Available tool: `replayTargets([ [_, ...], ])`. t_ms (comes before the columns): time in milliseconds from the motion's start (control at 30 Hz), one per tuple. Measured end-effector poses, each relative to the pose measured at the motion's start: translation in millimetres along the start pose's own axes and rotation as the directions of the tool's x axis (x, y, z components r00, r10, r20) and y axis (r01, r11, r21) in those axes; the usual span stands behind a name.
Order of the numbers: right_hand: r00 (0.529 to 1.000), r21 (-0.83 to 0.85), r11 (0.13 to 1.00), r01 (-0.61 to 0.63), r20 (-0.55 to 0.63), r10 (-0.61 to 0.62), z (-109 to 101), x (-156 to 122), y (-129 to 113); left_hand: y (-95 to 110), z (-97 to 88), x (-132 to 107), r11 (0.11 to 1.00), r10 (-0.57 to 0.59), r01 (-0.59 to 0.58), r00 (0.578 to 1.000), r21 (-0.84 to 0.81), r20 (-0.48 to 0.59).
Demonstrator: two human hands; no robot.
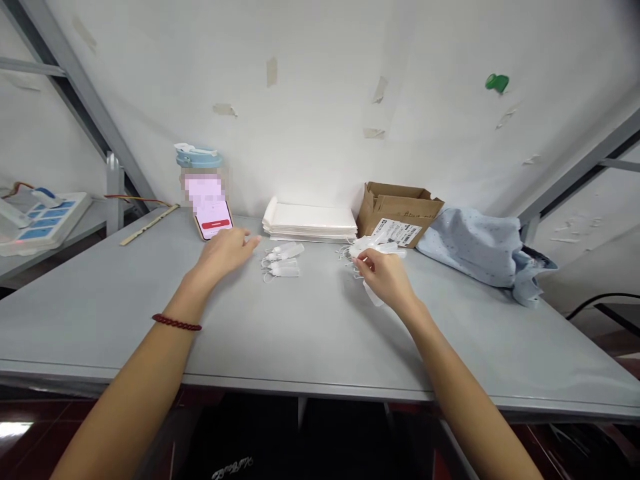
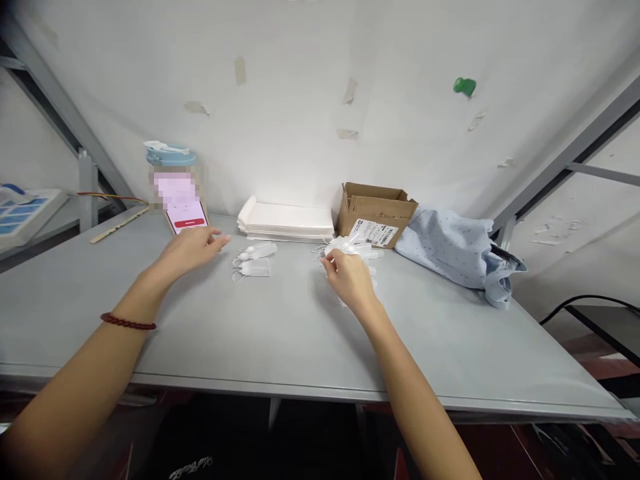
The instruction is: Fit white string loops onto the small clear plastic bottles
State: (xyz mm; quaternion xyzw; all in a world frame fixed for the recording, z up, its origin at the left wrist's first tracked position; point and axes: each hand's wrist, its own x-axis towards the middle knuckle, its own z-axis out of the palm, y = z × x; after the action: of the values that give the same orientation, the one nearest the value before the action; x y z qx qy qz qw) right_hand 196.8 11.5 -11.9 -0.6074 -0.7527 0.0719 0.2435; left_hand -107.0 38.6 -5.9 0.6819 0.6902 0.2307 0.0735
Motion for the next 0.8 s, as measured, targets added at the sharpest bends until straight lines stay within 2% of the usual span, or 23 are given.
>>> replayTargets([
  [33,1.000,-0.039,0.999,-0.014,0.023,0.015,0,1,1,-2,-0.1,0,0.999,0.012,-0.012,1.000,0.031,-0.011],
  [100,0.998,-0.104,0.994,-0.033,0.051,0.038,-1,2,3,-2,0.6,0,0.998,0.057,-0.058,0.998,0.023,0.039],
  [267,0.994,-0.202,0.977,-0.068,0.067,0.083,-7,4,8,12,12.2,-6,0.982,0.188,-0.184,0.973,-0.041,0.136],
  [467,0.955,-0.232,0.973,-0.012,0.287,0.080,-17,-5,-1,18,27.9,-6,0.942,0.336,-0.332,0.935,-0.057,0.111],
  [533,0.956,-0.261,0.965,0.013,0.286,0.065,-18,-9,-5,18,28.5,-5,0.932,0.363,-0.359,0.927,-0.055,0.092],
  [700,0.980,-0.369,0.929,0.004,0.188,0.071,-24,-12,-1,17,28.3,-5,0.931,0.363,-0.361,0.928,-0.049,0.077],
  [800,0.972,-0.427,0.904,-0.016,0.206,0.114,-29,-13,3,16,33.5,-6,0.930,0.366,-0.364,0.928,-0.045,0.069],
])
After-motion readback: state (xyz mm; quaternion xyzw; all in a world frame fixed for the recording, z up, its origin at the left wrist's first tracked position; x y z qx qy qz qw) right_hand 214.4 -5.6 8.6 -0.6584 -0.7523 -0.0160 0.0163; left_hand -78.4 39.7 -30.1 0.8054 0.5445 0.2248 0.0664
